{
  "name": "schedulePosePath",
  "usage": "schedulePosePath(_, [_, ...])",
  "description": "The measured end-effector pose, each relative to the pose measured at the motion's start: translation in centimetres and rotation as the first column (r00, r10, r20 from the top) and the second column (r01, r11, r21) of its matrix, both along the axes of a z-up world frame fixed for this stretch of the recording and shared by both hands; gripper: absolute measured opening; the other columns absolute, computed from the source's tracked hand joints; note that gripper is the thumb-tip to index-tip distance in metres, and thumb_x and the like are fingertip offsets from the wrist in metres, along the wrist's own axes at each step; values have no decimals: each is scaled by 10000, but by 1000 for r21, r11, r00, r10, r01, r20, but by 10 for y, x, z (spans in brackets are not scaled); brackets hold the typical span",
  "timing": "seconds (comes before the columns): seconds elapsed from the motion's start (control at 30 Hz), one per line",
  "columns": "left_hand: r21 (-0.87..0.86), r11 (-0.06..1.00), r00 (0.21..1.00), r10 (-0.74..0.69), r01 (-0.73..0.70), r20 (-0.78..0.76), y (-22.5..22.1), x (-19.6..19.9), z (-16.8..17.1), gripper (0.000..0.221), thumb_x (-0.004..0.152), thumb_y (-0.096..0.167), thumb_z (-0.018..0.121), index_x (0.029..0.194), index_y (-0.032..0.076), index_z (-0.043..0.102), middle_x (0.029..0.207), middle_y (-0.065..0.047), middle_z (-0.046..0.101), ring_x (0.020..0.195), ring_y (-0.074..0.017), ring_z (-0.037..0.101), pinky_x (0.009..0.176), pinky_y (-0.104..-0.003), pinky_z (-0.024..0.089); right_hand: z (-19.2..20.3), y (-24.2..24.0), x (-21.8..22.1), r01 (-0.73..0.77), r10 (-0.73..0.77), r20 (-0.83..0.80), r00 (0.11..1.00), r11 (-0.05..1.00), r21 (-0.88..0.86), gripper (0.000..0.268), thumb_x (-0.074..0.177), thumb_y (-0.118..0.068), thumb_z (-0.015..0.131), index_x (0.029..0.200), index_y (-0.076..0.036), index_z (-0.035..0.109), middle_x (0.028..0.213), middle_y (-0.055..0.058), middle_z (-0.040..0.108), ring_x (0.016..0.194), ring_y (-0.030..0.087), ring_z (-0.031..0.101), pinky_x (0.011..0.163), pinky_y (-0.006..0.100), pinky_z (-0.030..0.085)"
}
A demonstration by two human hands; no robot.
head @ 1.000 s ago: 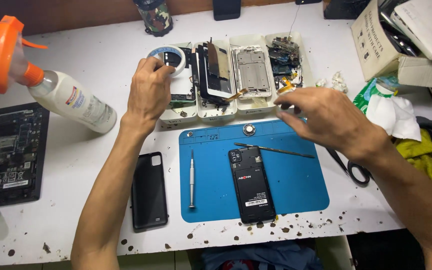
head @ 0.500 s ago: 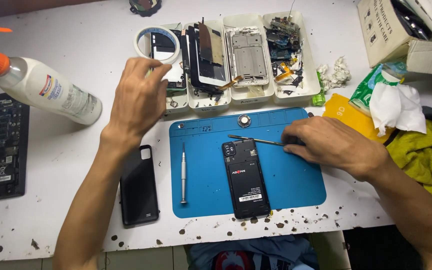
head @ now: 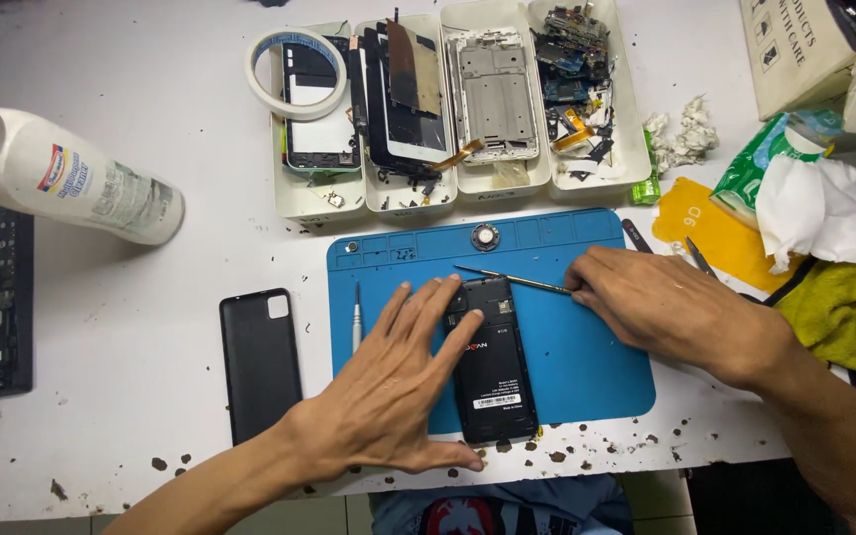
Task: Disassembling a smartphone to access internal components using a screwdriver and prying tools.
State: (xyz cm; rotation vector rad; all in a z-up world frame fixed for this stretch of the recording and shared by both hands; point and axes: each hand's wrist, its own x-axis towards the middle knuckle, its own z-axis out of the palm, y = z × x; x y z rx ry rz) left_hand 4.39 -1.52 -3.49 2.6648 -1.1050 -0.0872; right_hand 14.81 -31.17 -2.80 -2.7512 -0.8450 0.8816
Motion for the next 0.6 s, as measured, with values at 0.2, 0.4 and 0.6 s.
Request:
schedulePosePath(0.2, [21, 1000, 998, 17, -16, -53, -8, 2, -12, 1503, 692, 935, 792, 1640, 20, 68, 1649, -385, 8, 1550, -518, 34, 1234, -614, 26, -8, -6, 0, -18, 17, 18, 1000, 999, 31, 256, 1060, -417, 389, 1084, -222, 555, 1059, -21, 658, 965, 185, 671, 840, 416, 553])
schedulePosePath(0.4, [-98, 995, 980, -12, -7, -200, -7, 10, 3, 1445, 656, 692, 936, 1633, 53, 85, 1577, -388, 180, 1509, -534, 160, 1221, -665, 69, 0, -4, 5, 42, -43, -19, 999, 997, -71, 286, 1065, -436, 367, 1133, -235, 559, 1092, -17, 633, 1002, 169, 652, 845, 452, 558])
schedulePosePath(0.6, [-85, 996, 974, -39, 21, -223, 1, 22, 8, 1484, 634, 645, 951, 1640, 66, 27, 1581, -377, 201, 1517, -512, 152, 1208, -684, 14, 11, 1, 7, 72, -73, -14, 997, 995, -75, 292, 1056, -429, 367, 1175, -267, 579, 1177, -49, 630, 1077, 158, 641, 885, 472, 564])
